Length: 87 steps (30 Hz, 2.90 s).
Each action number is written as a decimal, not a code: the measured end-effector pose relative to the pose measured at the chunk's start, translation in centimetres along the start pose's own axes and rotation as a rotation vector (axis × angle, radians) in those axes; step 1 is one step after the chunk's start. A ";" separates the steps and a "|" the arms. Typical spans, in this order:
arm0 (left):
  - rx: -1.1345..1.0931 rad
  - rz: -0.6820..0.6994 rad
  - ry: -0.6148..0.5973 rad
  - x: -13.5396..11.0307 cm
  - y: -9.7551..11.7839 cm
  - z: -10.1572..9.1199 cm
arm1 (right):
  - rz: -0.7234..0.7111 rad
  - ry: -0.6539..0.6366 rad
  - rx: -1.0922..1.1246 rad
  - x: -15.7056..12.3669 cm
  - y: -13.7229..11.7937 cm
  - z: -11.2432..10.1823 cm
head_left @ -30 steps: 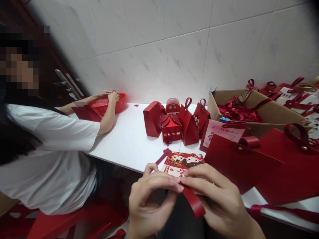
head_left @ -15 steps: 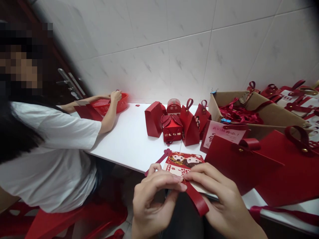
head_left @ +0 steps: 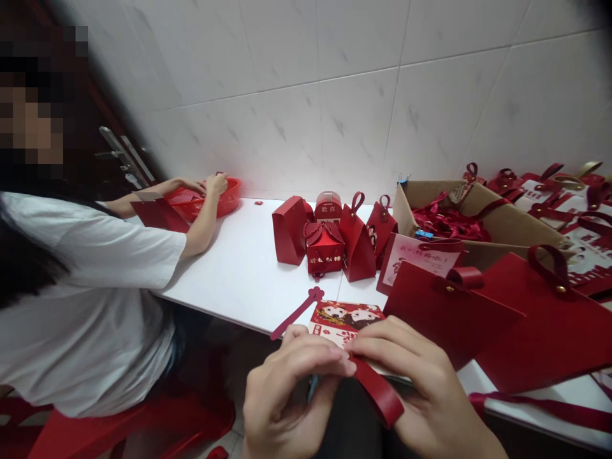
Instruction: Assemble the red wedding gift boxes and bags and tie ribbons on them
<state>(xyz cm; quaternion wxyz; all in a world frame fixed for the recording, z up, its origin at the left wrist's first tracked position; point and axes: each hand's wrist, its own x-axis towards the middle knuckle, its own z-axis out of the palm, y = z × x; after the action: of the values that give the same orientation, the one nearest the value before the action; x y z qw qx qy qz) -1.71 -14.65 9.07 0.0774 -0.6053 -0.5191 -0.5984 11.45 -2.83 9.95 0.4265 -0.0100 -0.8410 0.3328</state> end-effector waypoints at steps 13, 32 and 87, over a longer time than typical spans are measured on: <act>-0.208 -0.054 0.077 0.4 0.6 0.3 | -0.165 0.148 0.013 0.0 0.5 0.4; -0.210 -0.217 -0.013 -0.4 -0.4 -0.4 | -0.206 0.154 0.005 0.4 -0.3 0.4; -0.254 -0.806 -0.421 0.8 -2.2 -2.9 | 0.484 -0.118 0.521 -0.8 2.0 3.7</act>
<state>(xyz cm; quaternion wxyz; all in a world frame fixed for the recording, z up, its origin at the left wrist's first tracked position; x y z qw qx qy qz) -5.40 -15.30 9.32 -0.3427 -0.4685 -0.6397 -0.5038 8.74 -3.57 6.72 0.2742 -0.0806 -0.7245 0.6272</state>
